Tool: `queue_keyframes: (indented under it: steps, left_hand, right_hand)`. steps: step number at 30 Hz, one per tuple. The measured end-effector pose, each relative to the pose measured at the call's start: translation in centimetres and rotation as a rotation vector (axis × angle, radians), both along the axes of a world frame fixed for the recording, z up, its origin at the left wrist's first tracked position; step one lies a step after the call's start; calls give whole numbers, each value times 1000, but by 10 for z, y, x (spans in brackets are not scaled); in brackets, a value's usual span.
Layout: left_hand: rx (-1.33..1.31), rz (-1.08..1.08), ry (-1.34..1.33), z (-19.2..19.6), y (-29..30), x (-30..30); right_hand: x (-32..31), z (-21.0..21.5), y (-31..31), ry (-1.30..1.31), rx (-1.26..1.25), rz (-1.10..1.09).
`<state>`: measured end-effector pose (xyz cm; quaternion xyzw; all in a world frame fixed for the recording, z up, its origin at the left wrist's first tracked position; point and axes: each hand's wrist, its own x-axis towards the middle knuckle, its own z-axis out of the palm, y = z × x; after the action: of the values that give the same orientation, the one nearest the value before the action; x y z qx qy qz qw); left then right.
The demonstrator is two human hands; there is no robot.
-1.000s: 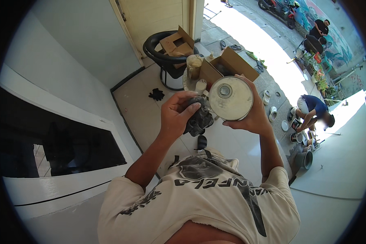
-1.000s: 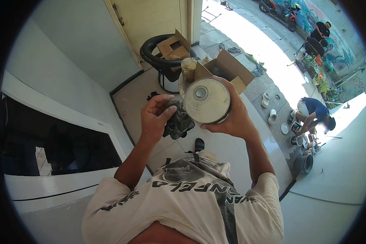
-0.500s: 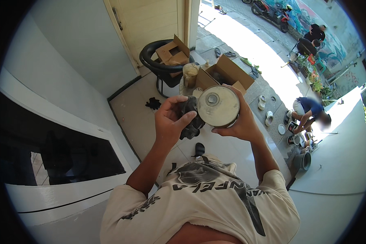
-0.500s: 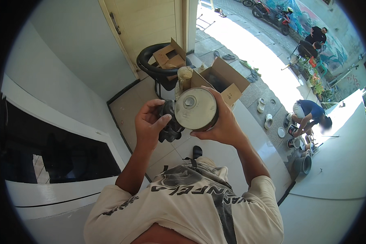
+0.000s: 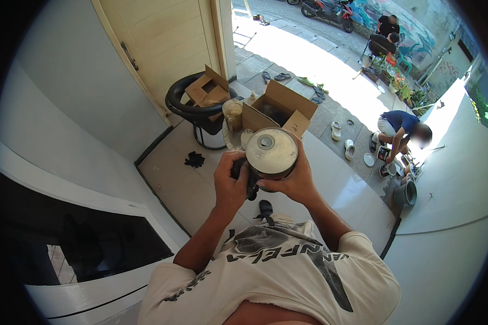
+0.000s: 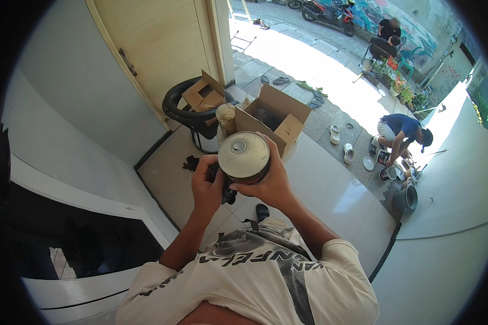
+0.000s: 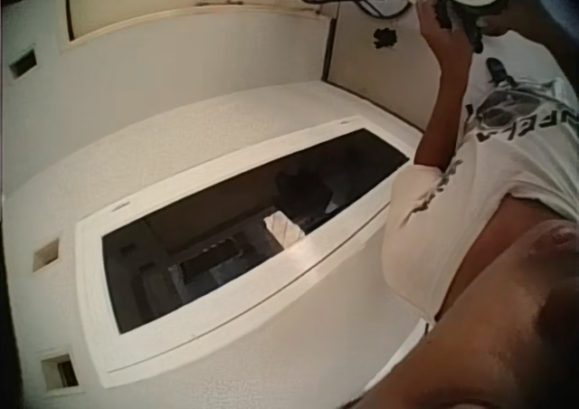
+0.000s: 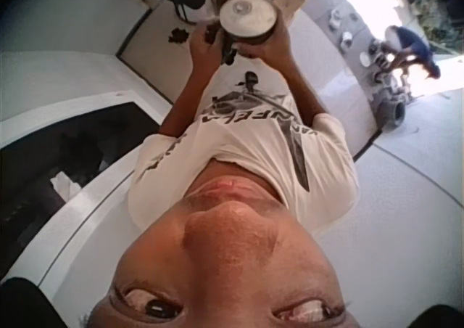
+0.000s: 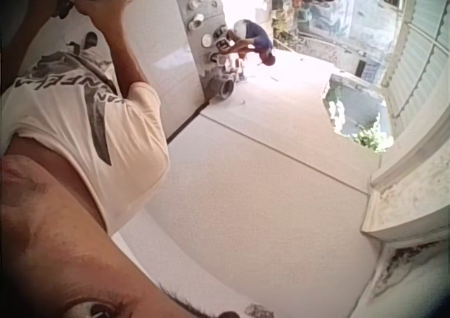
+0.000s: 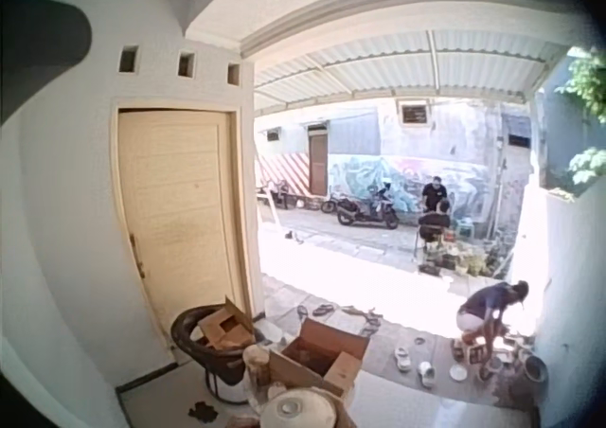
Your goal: Cleaning a glass pane and preparing a glove to paint a door frame.
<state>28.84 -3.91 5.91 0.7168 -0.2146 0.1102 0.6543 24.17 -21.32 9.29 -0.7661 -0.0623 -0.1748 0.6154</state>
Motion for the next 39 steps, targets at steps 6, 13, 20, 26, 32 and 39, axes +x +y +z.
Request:
queue_keyframes:
  steps: [6,13,20,26,32,39]
  left_hand:
    - [44,49,-60,4,4,3]
    - [37,11,-52,6,11,12]
    - [6,-88,-51,12,17,18]
    - [53,-133,-49,18,21,15]
    - [-133,-206,105,29,29,13]
    - [-299,-195,321,59,47,7]
  right_hand:
    - [-7,4,0,-26,-99,55]
    - [-6,5,-7,-49,-230,105]
    - [-3,-3,-4,-108,-133,90]
    - [0,-5,-7,-162,-202,146]
    - [-4,3,-5,-63,-87,152]
    - [2,9,-6,-149,-202,127]
